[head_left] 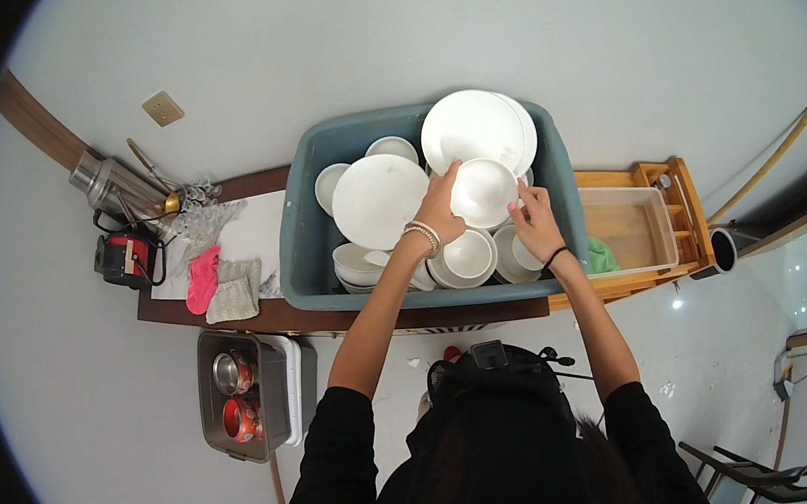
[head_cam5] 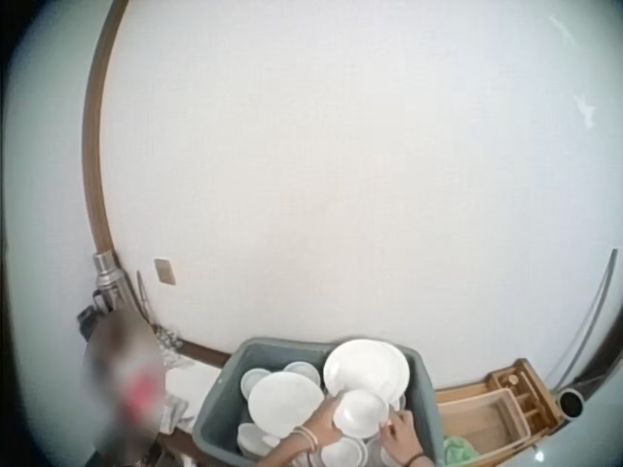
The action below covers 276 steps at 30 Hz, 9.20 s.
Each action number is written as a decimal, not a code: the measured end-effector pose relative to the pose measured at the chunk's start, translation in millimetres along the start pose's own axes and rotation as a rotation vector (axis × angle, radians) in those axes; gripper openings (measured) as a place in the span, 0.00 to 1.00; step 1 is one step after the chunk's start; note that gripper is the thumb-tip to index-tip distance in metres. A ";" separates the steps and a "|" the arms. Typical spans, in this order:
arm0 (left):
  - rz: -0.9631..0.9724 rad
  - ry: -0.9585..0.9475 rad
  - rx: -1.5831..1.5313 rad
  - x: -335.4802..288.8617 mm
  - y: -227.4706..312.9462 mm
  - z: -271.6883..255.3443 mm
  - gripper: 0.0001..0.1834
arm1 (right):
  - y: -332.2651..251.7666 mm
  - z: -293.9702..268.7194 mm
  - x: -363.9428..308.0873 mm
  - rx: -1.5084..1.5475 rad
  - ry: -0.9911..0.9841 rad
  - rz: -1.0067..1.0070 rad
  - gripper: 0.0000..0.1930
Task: The person picks up white bowls and plates from a round dining table and places them into a blue plastic bin on a nearby cabinet. The person handles the items one at a time, walking back and forth between the table and the bin to clear the table.
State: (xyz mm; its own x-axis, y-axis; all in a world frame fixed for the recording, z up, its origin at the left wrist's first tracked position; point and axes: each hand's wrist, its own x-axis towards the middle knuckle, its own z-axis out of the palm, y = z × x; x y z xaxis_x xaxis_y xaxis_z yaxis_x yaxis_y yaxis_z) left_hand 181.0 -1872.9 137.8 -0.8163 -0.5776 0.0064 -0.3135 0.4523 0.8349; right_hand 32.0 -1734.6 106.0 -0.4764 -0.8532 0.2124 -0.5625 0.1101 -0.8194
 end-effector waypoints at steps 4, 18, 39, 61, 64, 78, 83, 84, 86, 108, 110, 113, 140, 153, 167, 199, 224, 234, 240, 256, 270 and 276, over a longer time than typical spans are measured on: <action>0.039 0.017 0.007 0.7 -6.6 5.5 0.47 | 2.1 3.7 0.0 -0.094 0.008 0.011 0.27; -0.036 0.050 -0.114 11.7 -10.3 5.5 0.43 | 6.8 -1.6 1.0 -0.137 0.047 0.018 0.26; -0.197 0.532 0.153 81.9 -95.5 -13.2 0.09 | 43.3 -12.1 79.6 -0.091 0.081 0.100 0.15; 0.014 0.489 0.051 8.5 -59.0 -28.0 0.29 | -3.1 -46.6 -22.7 0.162 0.121 0.036 0.17; -0.021 0.415 -0.017 -38.3 -8.8 -26.4 0.24 | -35.0 -90.1 -86.1 0.091 0.057 0.064 0.16; 0.382 -0.202 0.122 -95.9 134.9 100.1 0.14 | -89.3 -195.0 -376.7 0.451 1.037 0.623 0.11; 0.458 -0.406 0.113 -97.5 171.7 187.7 0.13 | -75.6 -228.4 -442.2 0.471 1.192 0.588 0.12; 0.454 -0.458 0.109 -98.9 182.6 205.9 0.13 | -73.2 -238.6 -454.8 0.451 1.232 0.581 0.12; 0.410 -0.557 0.064 -102.6 203.8 243.6 0.13 | -68.2 -256.5 -479.8 0.417 1.311 0.575 0.12; 0.455 -1.647 -0.157 -96.8 414.3 619.6 0.11 | -29.7 -333.4 -640.0 0.213 2.125 0.751 0.11; 0.414 -1.805 -0.151 -87.0 449.4 658.1 0.11 | -19.7 -347.3 -644.5 0.091 2.249 0.764 0.11; 0.602 -1.817 -0.050 -69.4 493.4 720.5 0.11 | -7.9 -370.4 -639.2 0.063 2.510 0.772 0.10; 0.889 -2.180 0.020 -233.7 697.6 1033.6 0.12 | 61.0 -491.2 -777.0 -0.134 3.030 0.794 0.11; 0.842 -2.257 0.190 -390.0 772.4 1133.0 0.10 | 44.1 -573.7 -963.5 -0.276 3.039 0.866 0.10; 1.089 -2.388 0.180 -590.3 861.5 1280.7 0.15 | 63.7 -656.9 -1117.2 -0.084 3.144 0.943 0.10; 0.792 -2.177 0.369 -798.7 889.1 1429.0 0.09 | 23.5 -697.5 -1526.4 -0.047 2.640 1.252 0.12; 1.299 -1.953 0.162 -1124.7 834.0 1658.8 0.31 | 263.8 -763.1 -1840.3 -0.096 2.249 1.599 0.34; 1.527 -1.908 0.080 -1190.8 834.5 1728.2 0.55 | 316.7 -799.9 -1890.0 -0.329 2.344 1.640 0.56; 1.452 -2.074 0.044 -1207.0 842.1 1739.6 0.59 | 311.3 -812.4 -1906.2 -0.281 2.396 1.494 0.60; 1.302 -2.132 0.131 -1177.8 869.7 1696.7 0.53 | 262.7 -833.1 -1867.3 -0.130 2.398 1.345 0.53; 1.310 -2.356 0.017 -1099.5 912.8 1588.2 0.50 | 146.3 -817.6 -1756.3 -0.290 2.139 1.354 0.54; 1.269 -2.463 -0.165 -1050.2 946.2 1489.8 0.50 | 82.7 -810.1 -1670.5 -0.473 2.119 1.336 0.55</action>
State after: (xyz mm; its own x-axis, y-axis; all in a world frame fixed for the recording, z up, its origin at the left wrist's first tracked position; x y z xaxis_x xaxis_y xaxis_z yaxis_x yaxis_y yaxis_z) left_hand 18.8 174.0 101.3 0.5451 0.8354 0.0703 0.2565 -0.2461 0.9347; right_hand 233.8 112.8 114.8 -0.0748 0.9825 0.1706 0.4979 0.1851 -0.8473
